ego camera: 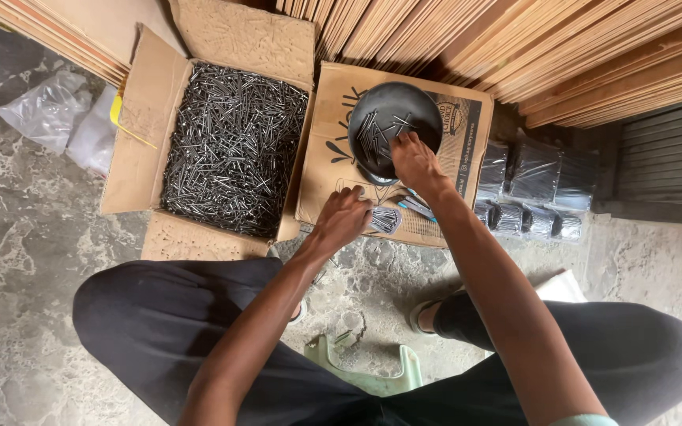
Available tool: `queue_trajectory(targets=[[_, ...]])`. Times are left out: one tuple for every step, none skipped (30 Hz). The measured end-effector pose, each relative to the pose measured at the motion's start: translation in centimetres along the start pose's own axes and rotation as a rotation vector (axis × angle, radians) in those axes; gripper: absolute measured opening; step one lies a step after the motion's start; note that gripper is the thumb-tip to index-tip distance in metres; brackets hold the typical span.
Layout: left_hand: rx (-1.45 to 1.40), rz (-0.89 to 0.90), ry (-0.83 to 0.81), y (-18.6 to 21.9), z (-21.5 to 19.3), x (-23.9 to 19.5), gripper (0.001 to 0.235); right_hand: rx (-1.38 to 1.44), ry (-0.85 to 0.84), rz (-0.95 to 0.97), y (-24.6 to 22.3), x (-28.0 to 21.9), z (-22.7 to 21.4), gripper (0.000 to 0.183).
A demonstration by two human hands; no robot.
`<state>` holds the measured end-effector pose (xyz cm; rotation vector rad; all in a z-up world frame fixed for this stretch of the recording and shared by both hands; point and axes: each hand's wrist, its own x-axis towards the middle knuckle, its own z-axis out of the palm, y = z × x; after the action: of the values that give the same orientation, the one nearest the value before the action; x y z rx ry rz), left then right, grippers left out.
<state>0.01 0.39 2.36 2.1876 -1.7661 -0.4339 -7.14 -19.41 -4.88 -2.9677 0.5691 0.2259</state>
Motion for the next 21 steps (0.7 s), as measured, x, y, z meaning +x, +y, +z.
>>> queue_trajectory(targets=[[0.003,0.002,-0.002,0.1,-0.2,0.1,0.015,0.096,0.066,0.017,0.1,0.0,0.2,0.028],[0.006,0.004,-0.003,0.2,-0.3,0.1,0.014,0.193,0.132,0.034,0.2,0.0,0.4,0.028],[0.005,0.005,-0.003,0.1,0.1,0.1,0.014,0.192,0.132,0.035,-0.1,-0.3,-0.5,0.028],[-0.001,0.001,0.002,-0.1,0.6,0.0,0.013,0.331,0.194,0.095,-0.3,-0.6,-1.5,0.022],[-0.005,-0.001,0.009,-0.2,1.0,0.1,0.013,0.469,0.26,0.155,-0.5,-0.7,-2.5,0.019],[-0.003,0.002,0.012,-0.5,1.4,0.2,0.013,0.468,0.264,0.156,-0.4,-0.9,-2.9,0.019],[-0.028,-0.01,0.007,-0.7,1.9,0.3,0.013,0.563,0.288,0.203,-0.4,-1.2,-3.2,0.018],[-0.053,-0.022,0.001,-0.9,2.4,0.3,0.014,0.657,0.312,0.251,-0.4,-1.5,-3.5,0.017],[-0.056,-0.02,0.002,-1.1,2.9,0.3,0.014,0.654,0.312,0.252,-1.3,-2.5,-4.1,0.017],[-0.056,-0.02,0.013,-1.3,3.3,0.3,0.012,0.669,0.316,0.213,-2.2,-3.5,-4.8,0.016],[-0.059,-0.02,0.025,-1.4,3.8,0.3,0.011,0.682,0.319,0.174,-3.0,-4.6,-5.6,0.015],[-0.063,-0.018,0.027,-1.9,4.6,0.3,0.011,0.677,0.318,0.176,-3.9,-6.2,-6.5,0.015],[-0.084,-0.03,0.009,-2.3,5.4,0.3,0.012,0.696,0.281,0.133,-4.7,-7.7,-7.4,0.013],[-0.104,-0.042,-0.008,-2.8,6.1,0.4,0.012,0.714,0.243,0.089,-5.5,-9.2,-8.3,0.012],[-0.103,-0.038,-0.008,-2.3,6.0,0.4,0.012,0.713,0.246,0.091,-5.0,-9.7,-6.1,0.012],[-0.134,-0.054,-0.049,-1.8,5.8,0.3,0.014,0.749,0.194,0.089,-4.4,-10.1,-4.0,0.014],[-0.163,-0.071,-0.093,-1.4,5.6,0.1,0.016,0.787,0.142,0.087,-4.0,-10.6,-1.7,0.017],[-0.16,-0.067,-0.096,-1.4,5.6,0.2,0.016,0.79,0.145,0.09,-4.4,-11.0,-1.3,0.017],[-0.173,-0.07,-0.098,-1.3,5.6,0.3,0.017,0.781,0.17,0.088,-4.7,-11.4,-0.8,0.016],[-0.186,-0.073,-0.101,-1.2,5.5,0.3,0.017,0.772,0.194,0.086,-5.1,-11.8,-0.4,0.014],[-0.184,-0.069,-0.102,-2.0,6.7,0.4,0.017,0.772,0.199,0.089,-5.4,-11.8,-0.2,0.014]])
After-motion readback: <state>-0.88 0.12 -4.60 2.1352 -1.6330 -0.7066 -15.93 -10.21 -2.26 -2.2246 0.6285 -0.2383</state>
